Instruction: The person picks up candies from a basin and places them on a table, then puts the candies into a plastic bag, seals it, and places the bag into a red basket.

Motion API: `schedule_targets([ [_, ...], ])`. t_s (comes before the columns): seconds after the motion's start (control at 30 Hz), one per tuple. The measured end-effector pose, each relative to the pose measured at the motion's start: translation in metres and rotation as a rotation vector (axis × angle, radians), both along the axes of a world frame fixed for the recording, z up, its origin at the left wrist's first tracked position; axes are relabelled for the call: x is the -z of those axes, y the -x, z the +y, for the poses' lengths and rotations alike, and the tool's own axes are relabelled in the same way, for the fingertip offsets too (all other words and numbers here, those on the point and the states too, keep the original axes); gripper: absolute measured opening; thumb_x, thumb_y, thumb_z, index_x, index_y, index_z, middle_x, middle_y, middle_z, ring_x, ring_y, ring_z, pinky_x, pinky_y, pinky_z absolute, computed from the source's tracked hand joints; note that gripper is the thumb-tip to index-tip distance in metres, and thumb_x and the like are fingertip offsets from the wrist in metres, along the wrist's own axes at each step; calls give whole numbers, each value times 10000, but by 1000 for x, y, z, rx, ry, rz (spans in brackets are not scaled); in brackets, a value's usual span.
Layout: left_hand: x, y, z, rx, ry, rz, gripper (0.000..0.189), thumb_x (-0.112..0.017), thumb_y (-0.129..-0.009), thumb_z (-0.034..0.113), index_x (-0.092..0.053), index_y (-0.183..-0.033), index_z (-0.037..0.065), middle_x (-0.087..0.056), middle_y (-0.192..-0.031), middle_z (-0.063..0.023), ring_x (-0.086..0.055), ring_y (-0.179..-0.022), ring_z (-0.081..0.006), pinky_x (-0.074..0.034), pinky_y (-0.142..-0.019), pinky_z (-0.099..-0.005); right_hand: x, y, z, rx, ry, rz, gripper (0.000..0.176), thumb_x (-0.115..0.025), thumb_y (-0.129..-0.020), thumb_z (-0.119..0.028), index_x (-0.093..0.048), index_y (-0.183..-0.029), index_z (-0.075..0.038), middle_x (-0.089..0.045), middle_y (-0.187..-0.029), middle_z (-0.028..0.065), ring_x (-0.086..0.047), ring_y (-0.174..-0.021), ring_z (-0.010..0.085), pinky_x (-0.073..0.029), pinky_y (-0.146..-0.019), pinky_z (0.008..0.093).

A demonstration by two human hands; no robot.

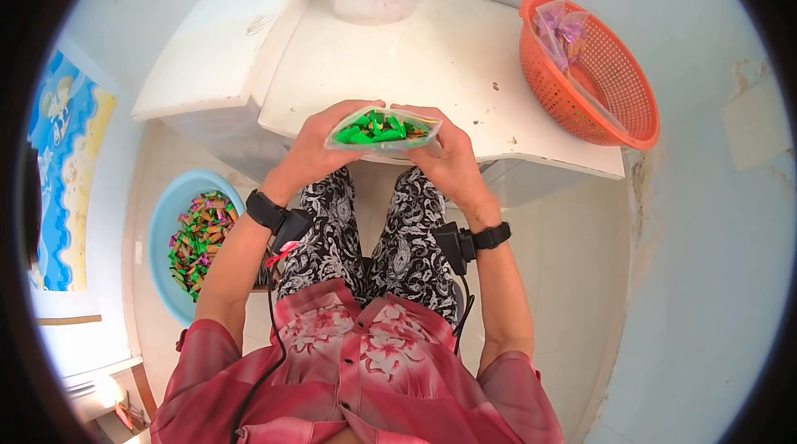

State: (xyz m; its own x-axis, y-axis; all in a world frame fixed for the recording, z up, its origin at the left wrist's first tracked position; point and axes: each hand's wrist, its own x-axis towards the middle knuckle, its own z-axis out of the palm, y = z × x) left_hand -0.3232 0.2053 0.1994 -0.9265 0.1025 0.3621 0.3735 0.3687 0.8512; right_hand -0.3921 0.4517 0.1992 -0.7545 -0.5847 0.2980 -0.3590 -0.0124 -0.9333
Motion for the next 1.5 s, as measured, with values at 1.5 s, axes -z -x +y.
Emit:
schedule_targets([
  [1.5, 5, -5, -6, 85, 70, -2, 669, -871, -888, 120, -589, -1492, 61, -664, -1467, -118, -621, -1378, -236, -488, -1169, -375, 1, -9, -5, -16, 21, -25, 421, -724, -945, 83, -641, -1349, -2, -720, -1362, 101, -671, -1267, 191, -533, -1104, 346],
])
